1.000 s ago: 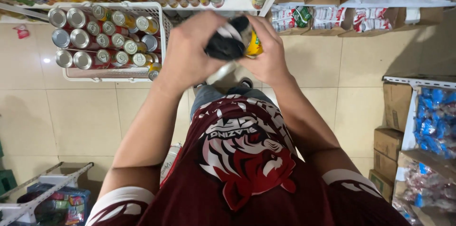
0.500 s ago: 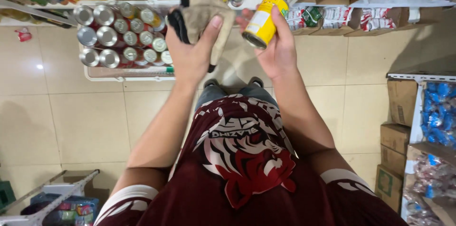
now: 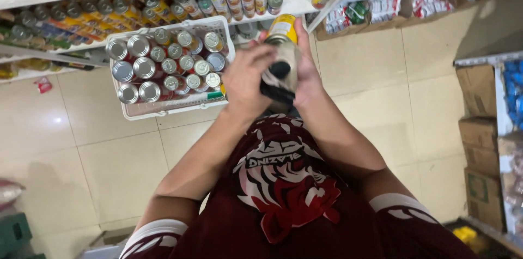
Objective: Wiping individual cans with a cloth and placing them onto grocery shelves.
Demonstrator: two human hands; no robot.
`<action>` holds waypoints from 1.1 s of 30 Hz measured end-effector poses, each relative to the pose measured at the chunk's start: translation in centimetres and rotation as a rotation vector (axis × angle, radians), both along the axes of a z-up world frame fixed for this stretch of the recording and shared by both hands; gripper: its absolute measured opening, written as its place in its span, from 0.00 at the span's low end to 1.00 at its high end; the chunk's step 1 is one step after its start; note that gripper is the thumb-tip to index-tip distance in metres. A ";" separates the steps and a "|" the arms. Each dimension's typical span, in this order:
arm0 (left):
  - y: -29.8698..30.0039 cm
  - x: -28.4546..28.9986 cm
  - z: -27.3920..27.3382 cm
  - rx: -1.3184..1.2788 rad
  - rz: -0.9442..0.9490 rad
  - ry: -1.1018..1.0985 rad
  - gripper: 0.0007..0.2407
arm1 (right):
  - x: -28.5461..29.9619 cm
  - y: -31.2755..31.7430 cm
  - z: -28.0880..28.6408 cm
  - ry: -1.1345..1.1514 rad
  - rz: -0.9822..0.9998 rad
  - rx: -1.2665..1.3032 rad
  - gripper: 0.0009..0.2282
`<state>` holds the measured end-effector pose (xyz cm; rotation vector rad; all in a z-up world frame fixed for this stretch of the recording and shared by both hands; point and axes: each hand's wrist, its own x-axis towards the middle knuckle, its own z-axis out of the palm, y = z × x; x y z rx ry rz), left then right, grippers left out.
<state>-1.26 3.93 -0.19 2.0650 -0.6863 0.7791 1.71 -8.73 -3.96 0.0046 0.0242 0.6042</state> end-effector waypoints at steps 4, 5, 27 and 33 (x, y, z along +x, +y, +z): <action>-0.3 -0.2 1.1 -0.081 0.108 0.015 0.10 | -1.1 0.4 2.2 0.126 -0.234 -0.207 0.25; -0.4 -0.5 1.0 -0.107 0.207 0.063 0.09 | -1.2 0.4 2.6 0.232 -0.373 -0.319 0.26; -3.4 -2.3 -1.7 -0.639 0.145 0.710 0.14 | 1.9 -8.5 0.6 -0.024 -0.582 -0.669 0.20; -8.8 -1.3 -1.6 -0.746 0.190 0.832 0.12 | 4.1 -14.5 -0.4 -0.158 -0.517 -0.567 0.16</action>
